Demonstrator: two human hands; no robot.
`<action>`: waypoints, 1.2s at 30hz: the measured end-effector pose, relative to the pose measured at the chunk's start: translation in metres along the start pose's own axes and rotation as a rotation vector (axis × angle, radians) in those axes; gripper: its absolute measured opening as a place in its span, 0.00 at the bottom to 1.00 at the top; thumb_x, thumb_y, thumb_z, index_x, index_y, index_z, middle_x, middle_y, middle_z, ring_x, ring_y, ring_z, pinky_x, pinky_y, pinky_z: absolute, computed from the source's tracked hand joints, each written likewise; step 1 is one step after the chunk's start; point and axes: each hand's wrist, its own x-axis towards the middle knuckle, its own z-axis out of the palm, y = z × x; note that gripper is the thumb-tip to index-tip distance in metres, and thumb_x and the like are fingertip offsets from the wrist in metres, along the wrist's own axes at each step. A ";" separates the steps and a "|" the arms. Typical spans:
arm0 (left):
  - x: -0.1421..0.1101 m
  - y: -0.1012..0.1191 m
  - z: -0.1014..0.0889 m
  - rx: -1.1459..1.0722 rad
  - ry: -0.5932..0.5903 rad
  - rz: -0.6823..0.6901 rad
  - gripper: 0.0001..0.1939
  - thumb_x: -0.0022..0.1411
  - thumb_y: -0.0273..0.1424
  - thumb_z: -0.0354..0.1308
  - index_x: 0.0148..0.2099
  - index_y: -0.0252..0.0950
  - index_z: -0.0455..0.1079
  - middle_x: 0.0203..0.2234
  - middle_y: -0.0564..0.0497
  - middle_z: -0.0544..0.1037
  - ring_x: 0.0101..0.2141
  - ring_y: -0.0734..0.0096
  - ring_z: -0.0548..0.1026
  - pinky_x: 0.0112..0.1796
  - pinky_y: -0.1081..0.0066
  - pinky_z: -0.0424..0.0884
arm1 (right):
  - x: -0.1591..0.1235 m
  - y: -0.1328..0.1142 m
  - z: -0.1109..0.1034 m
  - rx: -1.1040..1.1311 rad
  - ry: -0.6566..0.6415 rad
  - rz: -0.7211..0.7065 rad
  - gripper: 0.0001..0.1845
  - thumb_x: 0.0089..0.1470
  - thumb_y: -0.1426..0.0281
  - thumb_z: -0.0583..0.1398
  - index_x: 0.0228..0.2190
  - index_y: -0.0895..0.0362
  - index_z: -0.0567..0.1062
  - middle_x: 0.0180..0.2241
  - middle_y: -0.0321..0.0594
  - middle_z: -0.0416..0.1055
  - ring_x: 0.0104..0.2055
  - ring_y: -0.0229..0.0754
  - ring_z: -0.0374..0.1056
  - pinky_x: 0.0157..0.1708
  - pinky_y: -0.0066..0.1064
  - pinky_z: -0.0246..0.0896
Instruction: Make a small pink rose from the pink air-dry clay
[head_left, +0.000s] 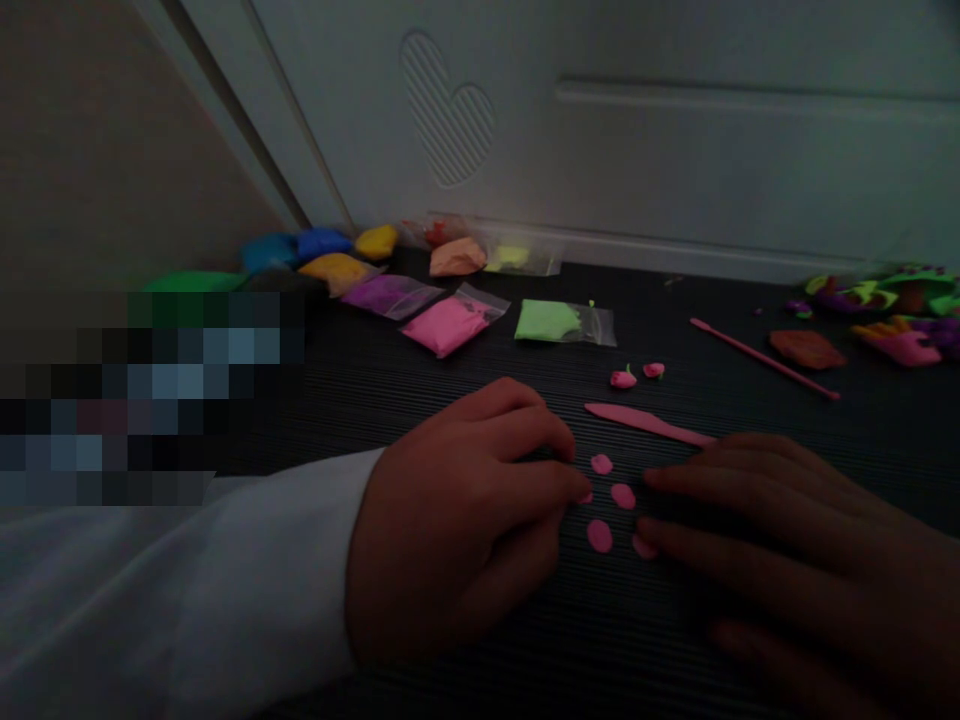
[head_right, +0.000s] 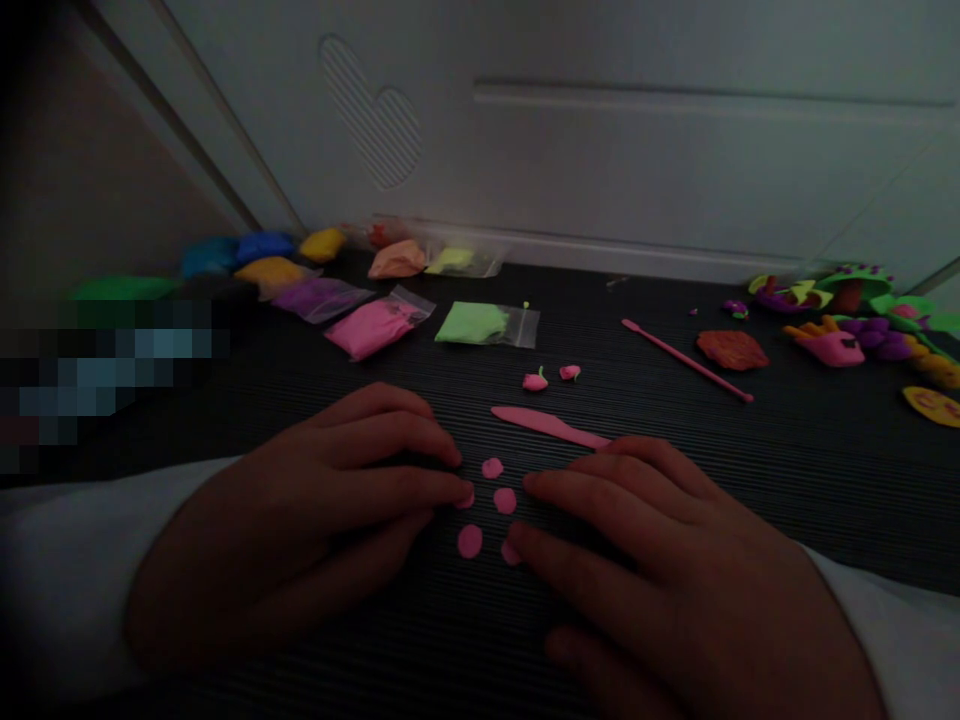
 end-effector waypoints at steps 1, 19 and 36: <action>0.000 0.000 0.000 -0.001 -0.003 -0.002 0.12 0.54 0.21 0.50 0.39 0.36 0.71 0.37 0.51 0.71 0.39 0.69 0.63 0.39 0.68 0.63 | 0.000 0.000 0.000 -0.002 0.000 0.003 0.22 0.49 0.70 0.54 0.48 0.49 0.65 0.49 0.38 0.64 0.48 0.49 0.58 0.42 0.47 0.57; 0.001 -0.002 0.001 -0.042 -0.028 -0.007 0.12 0.55 0.21 0.50 0.40 0.34 0.70 0.36 0.51 0.70 0.38 0.70 0.63 0.39 0.68 0.61 | 0.001 0.001 0.000 0.008 0.001 -0.031 0.22 0.49 0.72 0.53 0.48 0.49 0.65 0.49 0.36 0.63 0.48 0.48 0.57 0.42 0.45 0.56; 0.001 -0.003 0.002 -0.047 -0.030 -0.005 0.11 0.55 0.22 0.51 0.40 0.34 0.70 0.36 0.51 0.69 0.38 0.70 0.64 0.39 0.68 0.60 | 0.003 -0.001 -0.001 0.020 -0.013 0.015 0.22 0.49 0.71 0.53 0.48 0.49 0.65 0.48 0.34 0.63 0.48 0.47 0.56 0.41 0.45 0.58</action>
